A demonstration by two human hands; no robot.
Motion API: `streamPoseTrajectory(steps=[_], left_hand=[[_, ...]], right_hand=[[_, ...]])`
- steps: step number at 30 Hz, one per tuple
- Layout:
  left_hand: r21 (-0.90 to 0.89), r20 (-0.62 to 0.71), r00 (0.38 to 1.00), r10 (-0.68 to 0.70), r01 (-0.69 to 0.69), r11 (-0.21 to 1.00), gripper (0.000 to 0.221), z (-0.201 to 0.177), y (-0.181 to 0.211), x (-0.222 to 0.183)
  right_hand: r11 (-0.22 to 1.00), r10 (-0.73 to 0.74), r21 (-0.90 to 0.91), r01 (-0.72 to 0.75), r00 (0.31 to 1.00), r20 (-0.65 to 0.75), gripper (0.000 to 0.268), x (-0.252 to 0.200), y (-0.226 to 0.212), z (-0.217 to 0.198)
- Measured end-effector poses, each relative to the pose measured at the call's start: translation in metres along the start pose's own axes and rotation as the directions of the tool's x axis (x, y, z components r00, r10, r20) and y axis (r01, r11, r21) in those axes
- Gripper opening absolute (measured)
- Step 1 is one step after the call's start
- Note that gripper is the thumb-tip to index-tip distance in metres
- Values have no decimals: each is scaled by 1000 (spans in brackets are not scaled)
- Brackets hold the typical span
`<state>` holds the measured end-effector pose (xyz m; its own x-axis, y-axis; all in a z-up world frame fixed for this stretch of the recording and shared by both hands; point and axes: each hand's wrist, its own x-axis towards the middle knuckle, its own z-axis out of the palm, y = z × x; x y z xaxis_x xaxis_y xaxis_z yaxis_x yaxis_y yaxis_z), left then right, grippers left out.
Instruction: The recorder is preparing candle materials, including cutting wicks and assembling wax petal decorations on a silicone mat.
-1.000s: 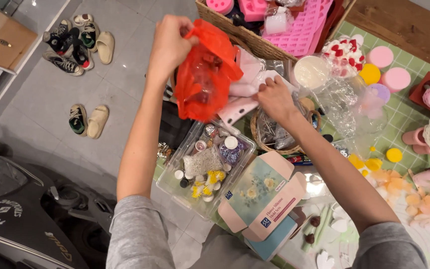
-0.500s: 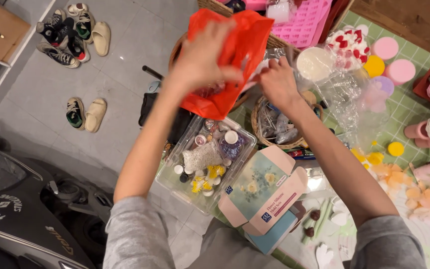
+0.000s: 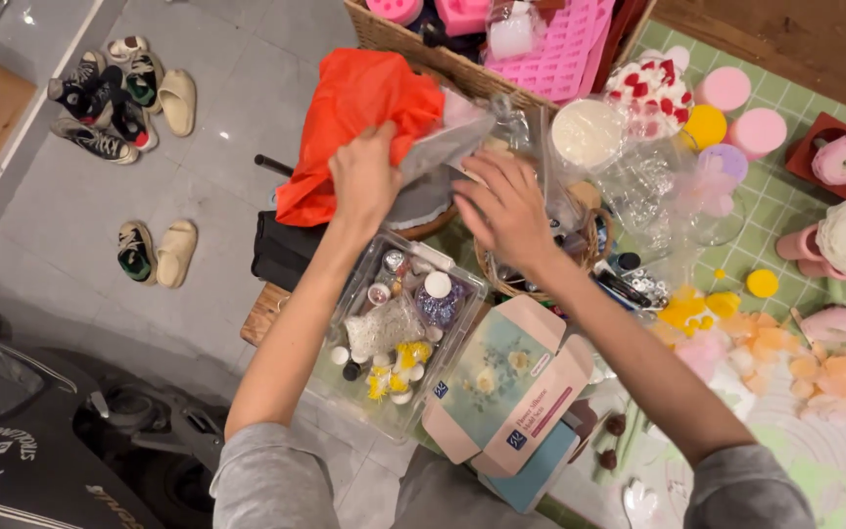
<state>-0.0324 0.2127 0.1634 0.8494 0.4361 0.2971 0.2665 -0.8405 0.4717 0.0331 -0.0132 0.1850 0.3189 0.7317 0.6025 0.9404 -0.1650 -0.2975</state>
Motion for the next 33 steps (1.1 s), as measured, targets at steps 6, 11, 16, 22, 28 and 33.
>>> streamPoseTrajectory(steps=[6,11,16,22,28,33], left_hand=[[-63,-186,979,-77,66,996,43,0,-32,-7],[-80,-123,983,-137,128,989,32,-11,-21,-7],[-89,-109,989,-104,94,992,33,-6,-18,-14],[-69,-63,992,-107,102,992,26,-11,-11,-21],[-40,-12,985,-170,170,985,30,-37,17,-39],[210,-382,885,265,-196,958,51,-36,46,-83]], right_hand=[[-110,727,743,-661,456,513,50,-100,48,88],[-737,562,565,-371,127,817,56,-76,80,108],[-902,404,391,-186,-42,914,54,-44,59,123],[-368,879,768,-525,73,471,37,-48,42,174],[320,794,675,-665,577,192,15,-2,2,186],[249,722,803,-542,656,219,38,-4,8,192]])
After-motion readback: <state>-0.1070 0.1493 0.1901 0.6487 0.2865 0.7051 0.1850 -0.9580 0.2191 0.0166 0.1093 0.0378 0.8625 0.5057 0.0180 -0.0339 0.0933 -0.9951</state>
